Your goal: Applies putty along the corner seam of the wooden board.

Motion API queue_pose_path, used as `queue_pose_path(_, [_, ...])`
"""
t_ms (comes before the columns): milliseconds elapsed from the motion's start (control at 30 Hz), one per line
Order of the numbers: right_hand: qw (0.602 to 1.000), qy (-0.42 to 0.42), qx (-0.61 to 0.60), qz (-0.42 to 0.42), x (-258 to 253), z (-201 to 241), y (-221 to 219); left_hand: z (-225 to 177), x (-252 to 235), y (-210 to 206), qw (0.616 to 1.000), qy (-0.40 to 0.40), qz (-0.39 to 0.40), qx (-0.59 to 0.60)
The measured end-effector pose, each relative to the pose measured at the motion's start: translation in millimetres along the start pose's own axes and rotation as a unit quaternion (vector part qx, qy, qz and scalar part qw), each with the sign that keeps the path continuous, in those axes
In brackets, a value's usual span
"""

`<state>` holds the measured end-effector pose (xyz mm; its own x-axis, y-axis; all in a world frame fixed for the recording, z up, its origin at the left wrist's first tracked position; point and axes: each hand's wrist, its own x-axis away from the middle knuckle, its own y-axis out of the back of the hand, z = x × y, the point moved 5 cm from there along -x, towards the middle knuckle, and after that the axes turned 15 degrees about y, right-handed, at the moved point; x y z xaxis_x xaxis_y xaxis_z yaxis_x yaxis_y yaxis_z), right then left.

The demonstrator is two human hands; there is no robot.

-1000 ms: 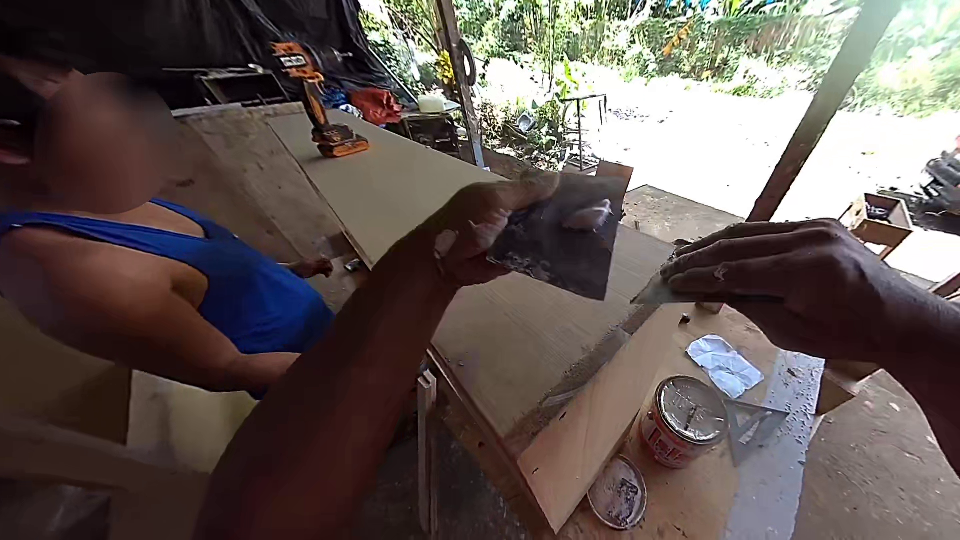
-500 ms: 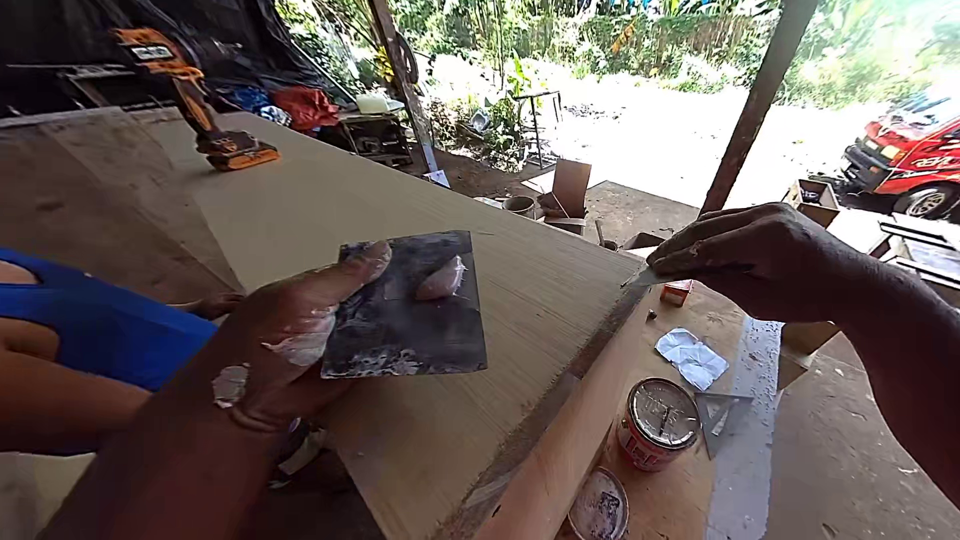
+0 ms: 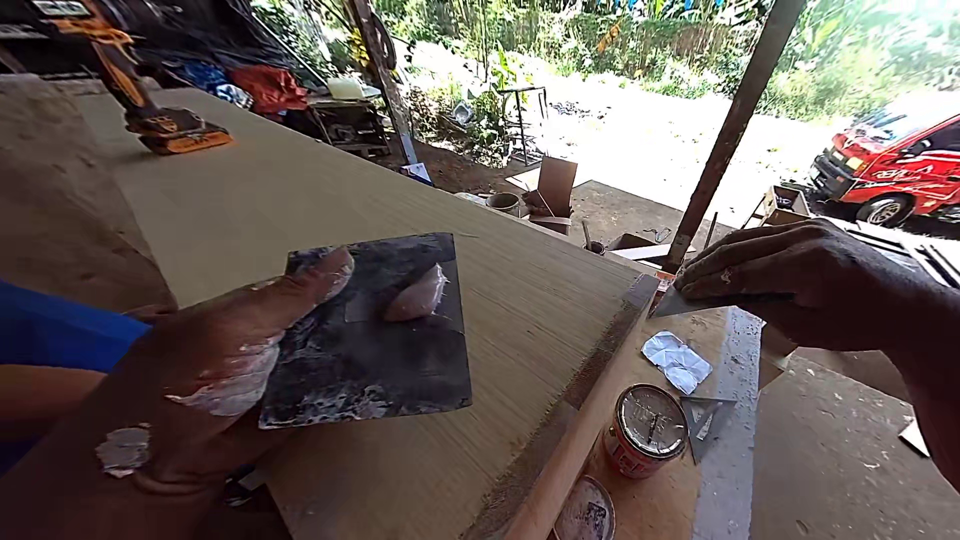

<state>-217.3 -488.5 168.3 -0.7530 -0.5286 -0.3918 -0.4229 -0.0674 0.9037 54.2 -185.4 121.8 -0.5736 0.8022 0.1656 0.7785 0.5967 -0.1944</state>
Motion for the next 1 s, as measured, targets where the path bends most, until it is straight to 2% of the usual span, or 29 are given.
queue_pose_path(67, [0.999, 0.002, -0.014, -0.038, -1, -1, 3, -2, 4, -7, 1.000, 0.005, -0.023, 0.010])
queue_pose_path(133, [0.998, 0.010, -0.017, -0.059, -7, -2, -5, 3, -2, 3, 0.999, 0.004, 0.034, 0.037])
queue_pose_path(167, [0.998, 0.014, -0.016, -0.061, -11, -3, -10, 3, -1, 3, 0.999, 0.002, 0.033, 0.037])
queue_pose_path(267, [0.999, 0.023, -0.013, -0.039, -20, -4, -25, -10, 14, -24, 0.995, -0.001, -0.095, 0.025])
queue_pose_path(433, [0.999, 0.029, -0.020, 0.000, -16, -1, -19, -12, 17, -26, 0.993, -0.009, -0.120, -0.002])
queue_pose_path(467, [0.999, 0.026, -0.022, 0.005, -13, 1, -12, -8, 13, -19, 0.995, -0.014, -0.103, -0.009])
queue_pose_path(533, [0.999, 0.020, -0.028, -0.013, -8, 6, 0, 0, 2, 3, 0.999, -0.029, -0.004, -0.015])
queue_pose_path(567, [0.999, 0.019, -0.034, -0.034, -8, 10, 3, 2, -1, 8, 0.999, -0.034, 0.014, -0.017])
queue_pose_path(600, [0.997, 0.023, -0.038, -0.057, -9, 14, 3, 1, 1, 5, 0.999, -0.035, 0.000, -0.022])
queue_pose_path(667, [0.995, 0.029, -0.035, -0.086, -16, 26, -8, -6, 10, -9, 0.995, -0.034, -0.083, -0.049])
queue_pose_path(833, [0.996, 0.025, 0.024, -0.079, -16, 46, -39, -11, 17, -20, 0.989, -0.023, -0.143, -0.031])
queue_pose_path(900, [0.997, 0.022, 0.010, -0.074, -5, 49, -32, -4, 8, -8, 0.997, -0.024, -0.073, -0.020])
queue_pose_path(933, [0.997, 0.023, 0.003, -0.071, -2, 49, -27, 5, -1, 8, 0.999, -0.031, 0.003, -0.016])
queue_pose_path(1000, [0.996, 0.022, -0.011, -0.082, -1, 48, -18, 13, -12, 23, 0.997, -0.038, 0.056, -0.019])
